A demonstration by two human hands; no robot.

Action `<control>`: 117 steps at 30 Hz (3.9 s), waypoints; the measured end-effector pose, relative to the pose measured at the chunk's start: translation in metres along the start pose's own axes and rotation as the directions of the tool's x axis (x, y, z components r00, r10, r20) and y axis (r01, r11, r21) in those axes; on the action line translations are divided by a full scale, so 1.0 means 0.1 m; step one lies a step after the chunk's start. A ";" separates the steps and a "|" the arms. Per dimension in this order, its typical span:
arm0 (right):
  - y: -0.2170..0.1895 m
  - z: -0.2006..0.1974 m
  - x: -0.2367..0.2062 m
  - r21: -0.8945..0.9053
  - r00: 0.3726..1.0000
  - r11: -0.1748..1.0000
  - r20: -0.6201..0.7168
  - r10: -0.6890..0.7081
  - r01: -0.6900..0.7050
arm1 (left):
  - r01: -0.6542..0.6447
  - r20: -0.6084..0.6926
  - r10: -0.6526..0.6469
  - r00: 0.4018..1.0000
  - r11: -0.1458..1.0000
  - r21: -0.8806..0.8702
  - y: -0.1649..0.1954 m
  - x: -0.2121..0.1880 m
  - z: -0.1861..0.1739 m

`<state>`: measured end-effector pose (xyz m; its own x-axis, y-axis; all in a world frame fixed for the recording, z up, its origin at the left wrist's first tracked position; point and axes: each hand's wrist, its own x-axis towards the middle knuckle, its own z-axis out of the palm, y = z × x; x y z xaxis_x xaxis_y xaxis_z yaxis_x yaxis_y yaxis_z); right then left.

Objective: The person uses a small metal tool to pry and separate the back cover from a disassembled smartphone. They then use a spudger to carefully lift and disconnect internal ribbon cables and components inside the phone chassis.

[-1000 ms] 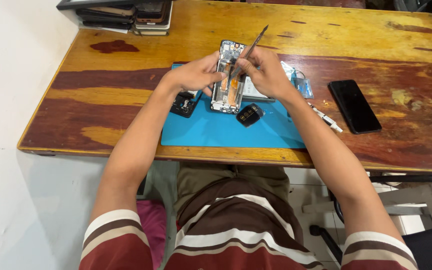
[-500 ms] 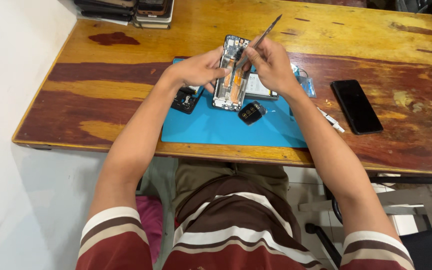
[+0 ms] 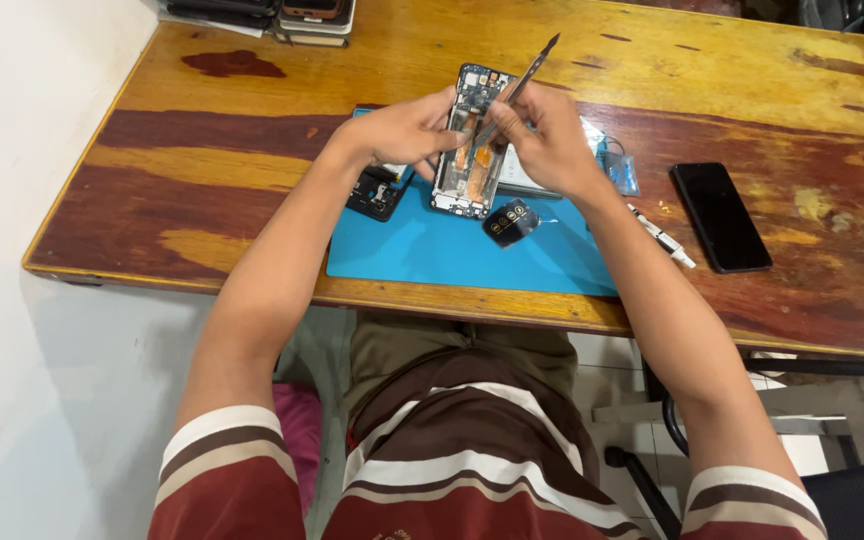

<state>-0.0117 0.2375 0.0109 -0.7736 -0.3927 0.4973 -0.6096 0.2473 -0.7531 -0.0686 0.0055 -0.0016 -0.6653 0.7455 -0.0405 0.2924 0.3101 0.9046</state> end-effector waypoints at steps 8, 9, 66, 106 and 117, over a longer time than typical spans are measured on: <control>-0.04 0.04 -0.06 -0.161 0.996 0.985 0.074 -0.052 0.063 | 0.007 0.011 -0.006 1.000 0.999 -0.035 -0.02 -0.01 0.00; -0.04 0.04 -0.06 -0.154 0.997 0.986 0.067 -0.049 0.059 | 0.014 0.010 -0.014 1.000 0.999 -0.032 -0.02 -0.02 0.00; -0.16 0.01 -0.18 -0.356 0.993 0.927 0.059 -0.102 0.117 | -0.003 0.014 0.002 1.000 1.000 0.021 0.19 -0.14 0.03; -0.23 0.10 -0.20 -0.356 0.973 0.916 0.200 -0.118 0.185 | -0.040 0.045 0.042 0.998 0.998 -0.049 0.23 -0.17 0.04; -0.27 -0.18 -0.18 -0.532 0.902 0.735 0.157 -0.402 0.420 | -0.105 -0.079 0.118 0.990 0.983 0.148 0.29 -0.21 0.04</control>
<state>0.0158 0.2539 0.0305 -0.4257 -0.5931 0.6834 -0.8653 0.4876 -0.1159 -0.0435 0.0010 0.0241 -0.6784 0.7279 0.0997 0.4591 0.3139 0.8311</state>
